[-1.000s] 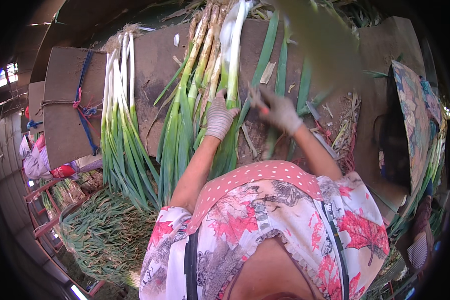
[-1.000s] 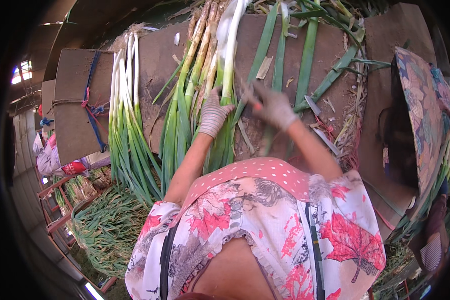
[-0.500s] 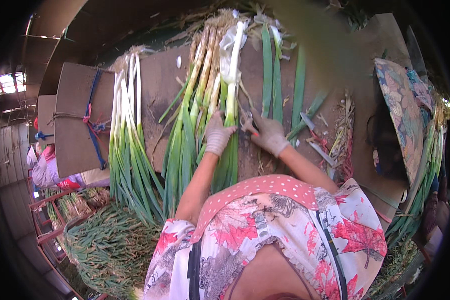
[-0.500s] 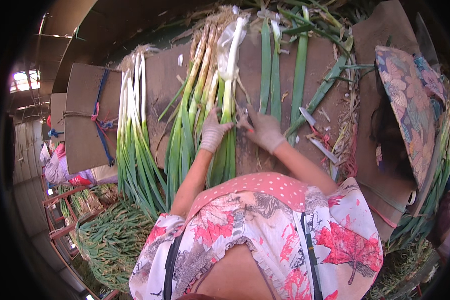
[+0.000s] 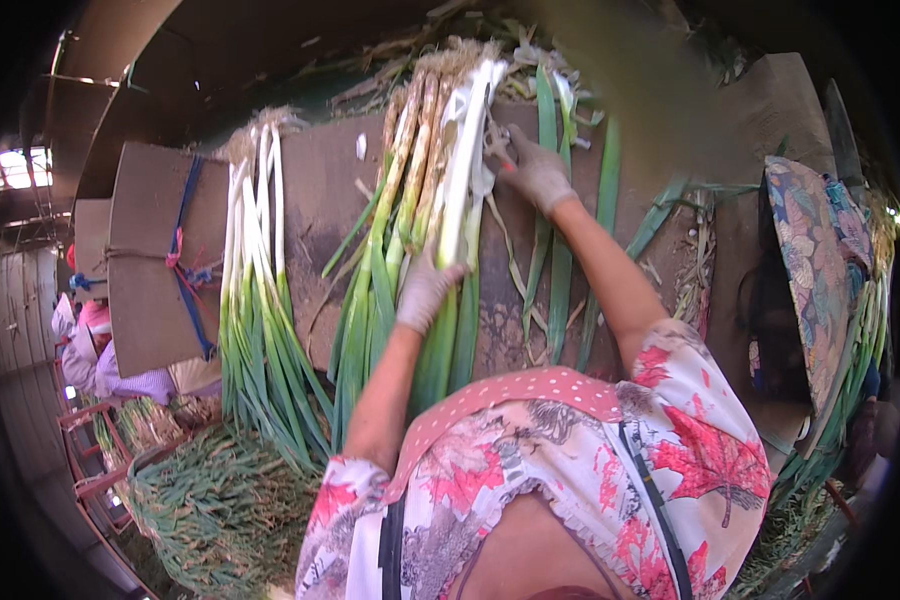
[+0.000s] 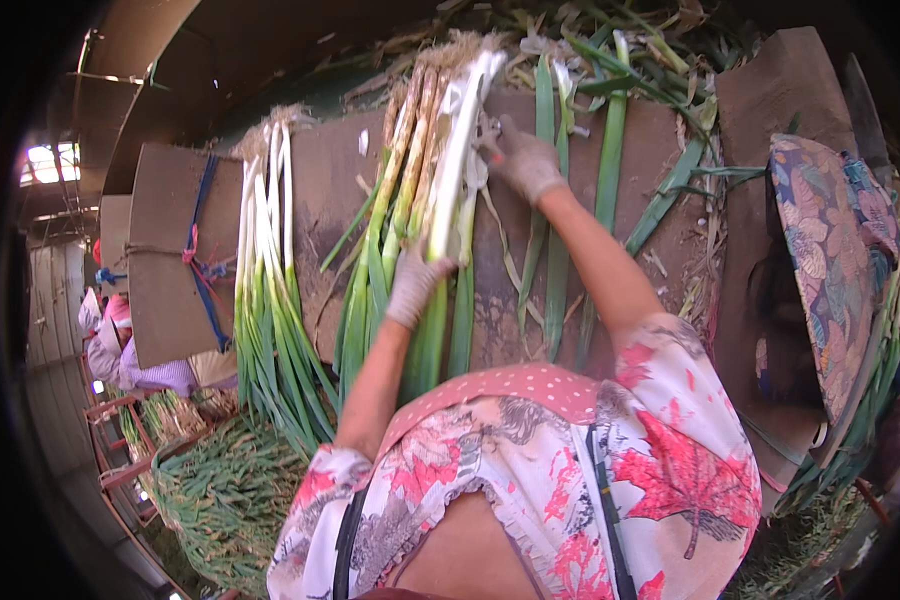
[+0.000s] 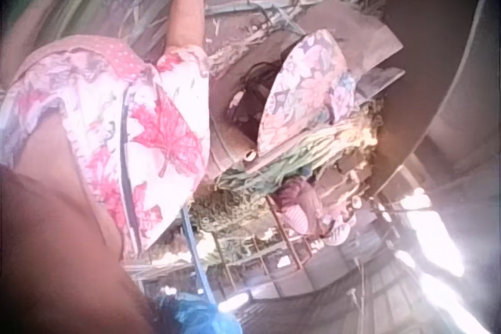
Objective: The person trims the roots and peels the outer layers of green onions using pruning shears before bundling them together by hand.
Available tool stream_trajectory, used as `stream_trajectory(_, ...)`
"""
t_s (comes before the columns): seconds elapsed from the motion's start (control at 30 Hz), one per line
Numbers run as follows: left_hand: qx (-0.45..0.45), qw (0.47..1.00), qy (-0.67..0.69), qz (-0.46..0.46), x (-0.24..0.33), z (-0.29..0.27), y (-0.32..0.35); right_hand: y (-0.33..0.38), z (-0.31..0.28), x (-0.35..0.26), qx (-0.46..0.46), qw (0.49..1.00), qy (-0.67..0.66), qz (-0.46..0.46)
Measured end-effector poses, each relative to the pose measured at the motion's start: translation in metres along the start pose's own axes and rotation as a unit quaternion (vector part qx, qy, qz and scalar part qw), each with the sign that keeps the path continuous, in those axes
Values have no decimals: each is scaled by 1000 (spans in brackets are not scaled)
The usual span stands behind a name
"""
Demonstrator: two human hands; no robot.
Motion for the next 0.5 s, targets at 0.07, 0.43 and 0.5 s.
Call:
stream_trajectory(0.07, 58, 998, -28, 19, -17, -43, -25, 90, 14, -9, 34, 990, -93, -102)
stream_trajectory(0.43, 47, 990, 59, 122, 158, -125, 19, 131, 25, 25, 3, 999, 20, -24)
stream_trajectory(0.5, 36, 997, 69, 25, 105, -99, 19, 133, 20, 38, 55, 997, -5, -55)
Point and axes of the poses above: each hand's wrist, its own y-axis away from the middle knuckle, its own z-axis out of the palm, x = y × z, the point moved 2 cm from there along -y, towards the middle knuckle, and after that the axes turned 3 degrees about z, right-handed, at the moved point
